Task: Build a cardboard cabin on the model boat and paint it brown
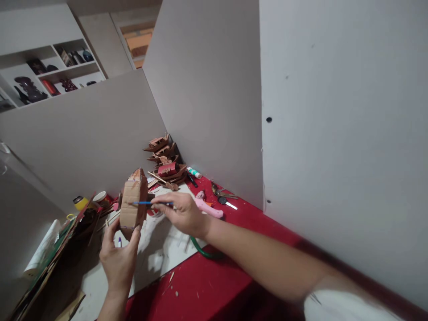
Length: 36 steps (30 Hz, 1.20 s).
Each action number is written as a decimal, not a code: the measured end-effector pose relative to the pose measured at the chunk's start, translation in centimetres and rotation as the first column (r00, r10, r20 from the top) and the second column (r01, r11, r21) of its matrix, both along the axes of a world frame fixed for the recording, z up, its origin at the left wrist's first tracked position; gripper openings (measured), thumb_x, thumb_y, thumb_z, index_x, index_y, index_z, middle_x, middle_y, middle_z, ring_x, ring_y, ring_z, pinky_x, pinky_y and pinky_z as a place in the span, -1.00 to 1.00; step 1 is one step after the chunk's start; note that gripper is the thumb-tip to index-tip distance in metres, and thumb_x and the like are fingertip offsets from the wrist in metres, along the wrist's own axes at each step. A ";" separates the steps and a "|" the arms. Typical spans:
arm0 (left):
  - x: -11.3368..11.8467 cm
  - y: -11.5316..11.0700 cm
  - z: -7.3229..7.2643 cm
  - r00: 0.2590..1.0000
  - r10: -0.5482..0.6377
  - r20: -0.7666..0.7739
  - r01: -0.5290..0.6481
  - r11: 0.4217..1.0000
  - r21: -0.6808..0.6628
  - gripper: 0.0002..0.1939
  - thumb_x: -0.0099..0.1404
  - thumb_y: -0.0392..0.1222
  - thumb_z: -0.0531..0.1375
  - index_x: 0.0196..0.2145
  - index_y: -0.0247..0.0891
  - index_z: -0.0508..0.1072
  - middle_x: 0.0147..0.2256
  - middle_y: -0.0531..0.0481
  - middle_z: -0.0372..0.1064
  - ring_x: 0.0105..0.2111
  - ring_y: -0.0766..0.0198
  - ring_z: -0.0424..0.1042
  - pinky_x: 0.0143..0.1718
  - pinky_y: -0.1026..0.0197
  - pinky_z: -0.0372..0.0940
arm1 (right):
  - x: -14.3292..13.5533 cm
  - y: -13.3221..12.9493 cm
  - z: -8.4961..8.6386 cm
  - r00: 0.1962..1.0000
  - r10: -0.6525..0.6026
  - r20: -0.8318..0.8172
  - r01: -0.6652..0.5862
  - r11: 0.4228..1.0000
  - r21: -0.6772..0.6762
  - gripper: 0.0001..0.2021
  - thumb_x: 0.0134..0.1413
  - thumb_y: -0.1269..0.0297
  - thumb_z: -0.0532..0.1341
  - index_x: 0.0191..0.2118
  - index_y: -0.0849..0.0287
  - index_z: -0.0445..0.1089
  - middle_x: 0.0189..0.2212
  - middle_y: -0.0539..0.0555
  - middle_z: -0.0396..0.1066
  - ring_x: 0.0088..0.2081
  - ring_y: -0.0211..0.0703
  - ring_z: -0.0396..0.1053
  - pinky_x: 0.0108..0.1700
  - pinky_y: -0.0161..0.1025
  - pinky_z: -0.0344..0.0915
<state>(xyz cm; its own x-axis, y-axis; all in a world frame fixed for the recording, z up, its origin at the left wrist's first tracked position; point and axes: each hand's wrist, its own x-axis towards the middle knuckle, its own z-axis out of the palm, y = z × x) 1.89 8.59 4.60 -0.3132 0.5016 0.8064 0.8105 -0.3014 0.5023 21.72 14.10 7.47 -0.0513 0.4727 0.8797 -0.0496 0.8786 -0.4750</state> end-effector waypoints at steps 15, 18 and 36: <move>-0.4 0.4 -0.6 0.965 0.094 -0.244 -0.075 0.993 0.086 -0.51 0.09 -0.16 0.30 0.00 -0.24 0.39 -0.13 -0.19 0.46 -0.15 0.03 0.43 -0.08 0.05 0.26 | 0.1 0.9 -0.3 0.995 -0.100 -0.014 0.101 0.978 0.182 -0.81 0.15 0.43 0.23 -0.14 0.13 0.51 -0.31 0.12 0.58 -0.29 -0.18 0.53 -0.23 -0.27 0.45; -0.4 0.4 -0.6 0.953 0.120 -0.279 -0.093 0.990 0.106 -0.53 0.09 -0.16 0.30 -0.02 -0.26 0.39 -0.15 -0.18 0.48 -0.18 0.05 0.45 -0.13 0.06 0.28 | 0.2 1.1 -0.4 0.984 -0.168 -0.055 0.176 0.962 0.210 -0.82 0.14 0.46 0.23 -0.15 0.17 0.50 -0.32 0.12 0.57 -0.30 -0.19 0.52 -0.24 -0.28 0.45; -0.6 0.4 -0.5 0.953 0.138 -0.269 -0.114 0.988 0.104 -0.54 0.09 -0.12 0.30 -0.04 -0.25 0.40 -0.17 -0.17 0.48 -0.19 0.03 0.45 -0.10 0.03 0.28 | 0.1 0.7 -0.2 0.935 -0.343 -0.092 0.355 0.907 0.225 -0.89 0.14 0.43 0.23 -0.23 0.16 0.49 -0.36 0.10 0.58 -0.35 -0.19 0.53 -0.27 -0.27 0.46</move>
<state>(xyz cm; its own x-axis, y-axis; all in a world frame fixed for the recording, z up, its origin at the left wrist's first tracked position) 1.29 9.02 4.12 -0.1295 0.3970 0.9087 0.9477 -0.2200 0.2311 21.87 14.80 7.23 0.1258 0.2329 0.9643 0.2628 0.9295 -0.2587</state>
